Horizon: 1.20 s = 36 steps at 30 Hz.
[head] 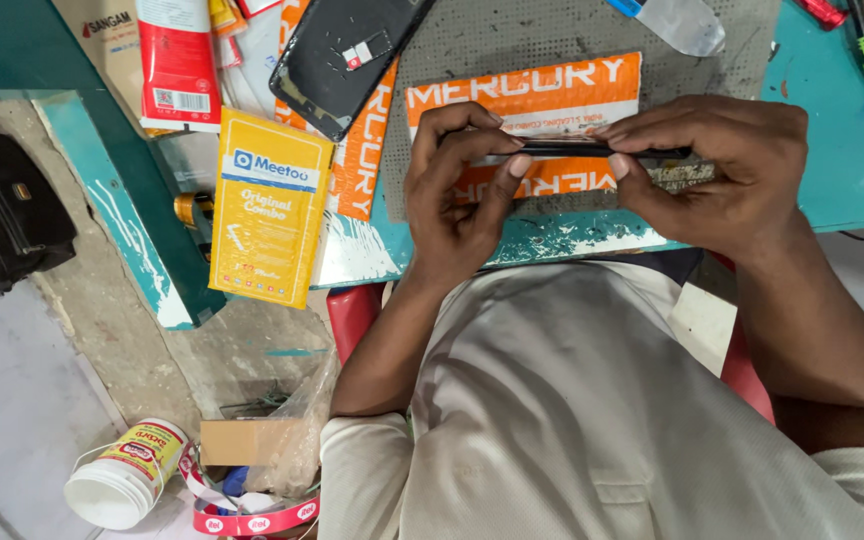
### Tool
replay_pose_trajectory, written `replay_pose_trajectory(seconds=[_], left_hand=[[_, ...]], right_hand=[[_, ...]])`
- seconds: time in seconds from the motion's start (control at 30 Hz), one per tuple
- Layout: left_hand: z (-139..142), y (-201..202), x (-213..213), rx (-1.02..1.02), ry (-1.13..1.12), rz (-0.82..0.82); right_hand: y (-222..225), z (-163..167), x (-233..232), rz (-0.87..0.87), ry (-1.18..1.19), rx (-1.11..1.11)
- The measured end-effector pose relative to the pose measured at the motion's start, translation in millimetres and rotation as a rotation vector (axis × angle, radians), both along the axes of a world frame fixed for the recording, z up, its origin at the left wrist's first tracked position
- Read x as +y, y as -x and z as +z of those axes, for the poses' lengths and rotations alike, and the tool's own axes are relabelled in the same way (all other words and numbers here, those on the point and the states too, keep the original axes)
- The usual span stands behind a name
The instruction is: The person works at a repair bench on a Samsung smartphone, peeling the broken display off the frame and handling the flex cable of the old screen. They align a new replacement display onto the phone body, press it into place, then power the phone on and tap and swipe the screen to test it.
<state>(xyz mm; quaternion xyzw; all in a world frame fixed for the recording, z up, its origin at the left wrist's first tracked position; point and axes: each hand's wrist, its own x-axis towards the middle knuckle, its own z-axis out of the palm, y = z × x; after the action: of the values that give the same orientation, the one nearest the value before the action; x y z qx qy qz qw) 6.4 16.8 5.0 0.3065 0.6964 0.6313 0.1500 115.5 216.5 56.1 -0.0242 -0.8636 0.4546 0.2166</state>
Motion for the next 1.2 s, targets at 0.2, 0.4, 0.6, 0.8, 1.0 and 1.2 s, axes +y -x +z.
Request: replay_pose_trajectory(seconds=[0.2,0.4,0.6,0.8,1.0,1.2], left_hand=[[0,-2,2,0.061,0.011,0.012],[-2,-4,3,0.005,0.009,0.013],[-7,-6,2,0.008,-0.029,0.008],[-9,-8,2,-0.077,-0.022,0.006],[-10,-7,4,-0.021,-0.039,0.017],[-12,-8,6,-0.134,-0.044,0.062]], right_hand=[[-10,-9,3,-0.001,-0.02,-0.019],[-29,-26,12,-0.062,0.408,0.104],[-39,-40,20,-0.082,0.179,0.098],[-44,-46,21,-0.075,0.214,0.088],[-52,-65,20,-0.057,0.344,0.09],[-54,-67,19,-0.096,0.357,0.017]])
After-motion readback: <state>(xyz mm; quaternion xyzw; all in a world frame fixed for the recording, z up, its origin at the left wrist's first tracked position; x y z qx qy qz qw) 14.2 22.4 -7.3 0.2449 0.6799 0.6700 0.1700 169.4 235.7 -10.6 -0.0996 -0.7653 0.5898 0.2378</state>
